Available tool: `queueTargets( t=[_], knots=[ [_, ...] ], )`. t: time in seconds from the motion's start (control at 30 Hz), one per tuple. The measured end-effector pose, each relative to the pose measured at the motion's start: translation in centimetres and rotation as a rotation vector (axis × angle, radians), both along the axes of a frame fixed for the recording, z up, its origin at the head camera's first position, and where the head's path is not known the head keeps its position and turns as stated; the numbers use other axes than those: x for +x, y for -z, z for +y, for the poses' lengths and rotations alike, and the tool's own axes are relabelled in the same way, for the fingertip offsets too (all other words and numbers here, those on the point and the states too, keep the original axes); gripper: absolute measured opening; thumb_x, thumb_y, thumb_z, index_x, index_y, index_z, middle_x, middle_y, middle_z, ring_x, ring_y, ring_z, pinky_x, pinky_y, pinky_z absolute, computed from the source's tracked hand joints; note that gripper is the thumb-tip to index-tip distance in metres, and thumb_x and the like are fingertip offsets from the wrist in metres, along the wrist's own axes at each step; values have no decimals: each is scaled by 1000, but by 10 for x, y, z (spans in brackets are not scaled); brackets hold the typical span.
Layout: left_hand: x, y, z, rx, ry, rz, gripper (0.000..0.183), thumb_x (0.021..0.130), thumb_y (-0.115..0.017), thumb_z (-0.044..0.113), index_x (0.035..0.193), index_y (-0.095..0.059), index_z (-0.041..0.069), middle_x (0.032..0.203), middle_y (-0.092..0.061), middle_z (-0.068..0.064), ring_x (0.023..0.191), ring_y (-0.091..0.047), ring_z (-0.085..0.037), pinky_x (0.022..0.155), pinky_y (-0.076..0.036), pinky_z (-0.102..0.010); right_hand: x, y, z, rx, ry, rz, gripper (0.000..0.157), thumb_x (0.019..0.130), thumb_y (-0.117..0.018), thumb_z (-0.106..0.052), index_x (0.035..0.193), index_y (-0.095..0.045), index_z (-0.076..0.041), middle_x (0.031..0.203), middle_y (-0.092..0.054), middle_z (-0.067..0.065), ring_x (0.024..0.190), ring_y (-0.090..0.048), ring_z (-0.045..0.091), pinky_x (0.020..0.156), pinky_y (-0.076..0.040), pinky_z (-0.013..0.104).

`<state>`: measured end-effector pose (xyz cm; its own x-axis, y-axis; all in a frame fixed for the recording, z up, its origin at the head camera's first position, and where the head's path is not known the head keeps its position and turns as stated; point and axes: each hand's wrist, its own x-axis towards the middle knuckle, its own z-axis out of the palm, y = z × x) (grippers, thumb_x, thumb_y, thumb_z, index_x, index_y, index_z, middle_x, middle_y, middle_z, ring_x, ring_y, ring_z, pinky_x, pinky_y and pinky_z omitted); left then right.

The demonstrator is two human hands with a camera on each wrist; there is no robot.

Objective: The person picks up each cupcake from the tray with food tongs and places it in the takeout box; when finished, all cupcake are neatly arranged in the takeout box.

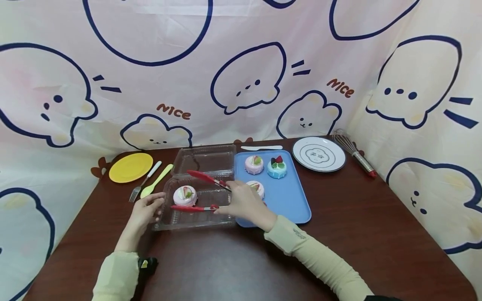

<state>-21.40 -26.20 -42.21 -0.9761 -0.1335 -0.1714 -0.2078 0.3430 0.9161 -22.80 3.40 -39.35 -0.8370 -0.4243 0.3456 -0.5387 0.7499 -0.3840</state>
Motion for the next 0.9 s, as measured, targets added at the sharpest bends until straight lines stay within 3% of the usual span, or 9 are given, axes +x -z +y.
queueTargets(
  t=[0.3,0.47,0.7,0.9],
  knots=[
    [1,2,1,-22,-15,-2,40,96,-44,21,130,-43,-1,78,-45,-4,62,-46,-12,51,-44,-25,9,-9,62,-108,-30,151,78,52,-84,-48,112,-58,-6,86,-60,4,69,-53,15,57,-46,22],
    [-1,2,1,-18,-8,3,40,96,-44,20,130,-43,-1,80,-45,-4,62,-46,-11,50,-45,-25,16,-6,104,-92,66,144,81,52,-84,-48,115,-57,-5,93,-60,8,73,-54,16,59,-49,26],
    [-1,2,1,-18,-3,-2,42,96,-44,23,130,-43,0,78,-45,-4,63,-46,-12,51,-44,-26,27,-1,152,-77,213,53,87,54,-81,-52,119,-53,-3,108,-58,13,88,-56,22,70,-52,40],
    [-1,1,2,-13,-3,-8,42,96,-45,23,131,-43,0,77,-45,-4,63,-46,-12,51,-44,-26,30,4,174,-45,262,28,80,54,-82,-51,111,-58,-1,101,-61,12,78,-55,20,65,-52,35]
  ],
)
